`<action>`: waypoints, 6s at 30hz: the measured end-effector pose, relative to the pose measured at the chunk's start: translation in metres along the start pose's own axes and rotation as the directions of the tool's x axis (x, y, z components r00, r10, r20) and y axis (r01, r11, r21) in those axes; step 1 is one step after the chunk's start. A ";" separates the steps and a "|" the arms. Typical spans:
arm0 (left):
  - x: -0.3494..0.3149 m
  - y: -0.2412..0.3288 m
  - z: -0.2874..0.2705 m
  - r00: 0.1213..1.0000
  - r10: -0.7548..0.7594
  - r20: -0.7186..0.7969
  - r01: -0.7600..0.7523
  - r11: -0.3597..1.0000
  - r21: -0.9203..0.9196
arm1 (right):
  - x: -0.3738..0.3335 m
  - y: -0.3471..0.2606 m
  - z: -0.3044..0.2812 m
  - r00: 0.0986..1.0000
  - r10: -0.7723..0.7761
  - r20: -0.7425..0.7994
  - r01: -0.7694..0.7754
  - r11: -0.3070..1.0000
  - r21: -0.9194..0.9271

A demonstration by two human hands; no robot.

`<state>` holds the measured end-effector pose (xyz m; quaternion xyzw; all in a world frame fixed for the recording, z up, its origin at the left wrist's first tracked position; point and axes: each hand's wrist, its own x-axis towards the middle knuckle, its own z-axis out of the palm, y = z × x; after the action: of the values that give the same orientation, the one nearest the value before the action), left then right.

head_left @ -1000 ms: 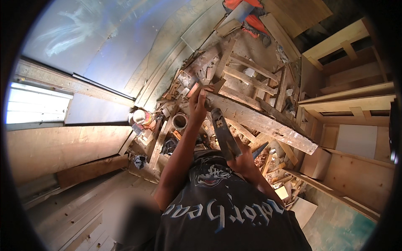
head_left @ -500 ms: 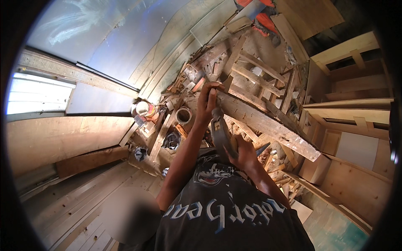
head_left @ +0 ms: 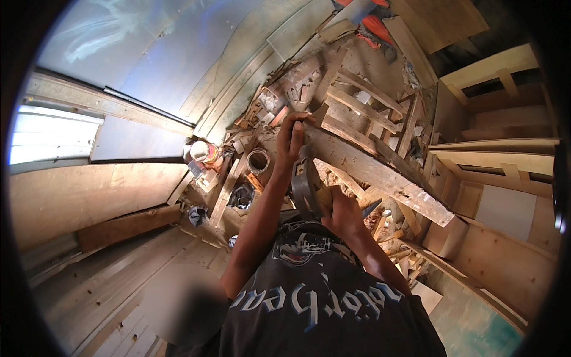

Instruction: The person dismantles a wooden frame using a hammer. They repeatedly strike the frame to separate its components, occasionally repositioning the frame and picking up small pieces from the debris-strewn floor.

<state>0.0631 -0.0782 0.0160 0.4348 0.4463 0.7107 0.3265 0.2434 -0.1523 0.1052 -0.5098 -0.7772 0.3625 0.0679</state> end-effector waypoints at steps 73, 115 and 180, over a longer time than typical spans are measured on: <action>-0.005 0.013 -0.018 0.991 0.044 0.126 -0.087 0.930 0.356 | 0.005 0.011 -0.014 0.950 -0.184 -0.251 0.247 0.937 0.248; 0.006 0.003 -0.035 0.954 0.112 0.280 -0.108 0.994 -0.031 | -0.017 -0.005 -0.022 0.992 -0.120 0.028 0.115 0.983 0.145; 0.019 -0.007 -0.007 0.970 -0.242 0.022 0.240 0.968 0.065 | 0.004 -0.004 -0.025 0.963 -0.261 -0.073 0.265 0.963 0.056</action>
<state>0.0492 -0.0617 0.0148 0.3976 0.5129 0.6451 0.4034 0.2510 -0.1374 0.1248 -0.4113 -0.8230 0.3588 0.1574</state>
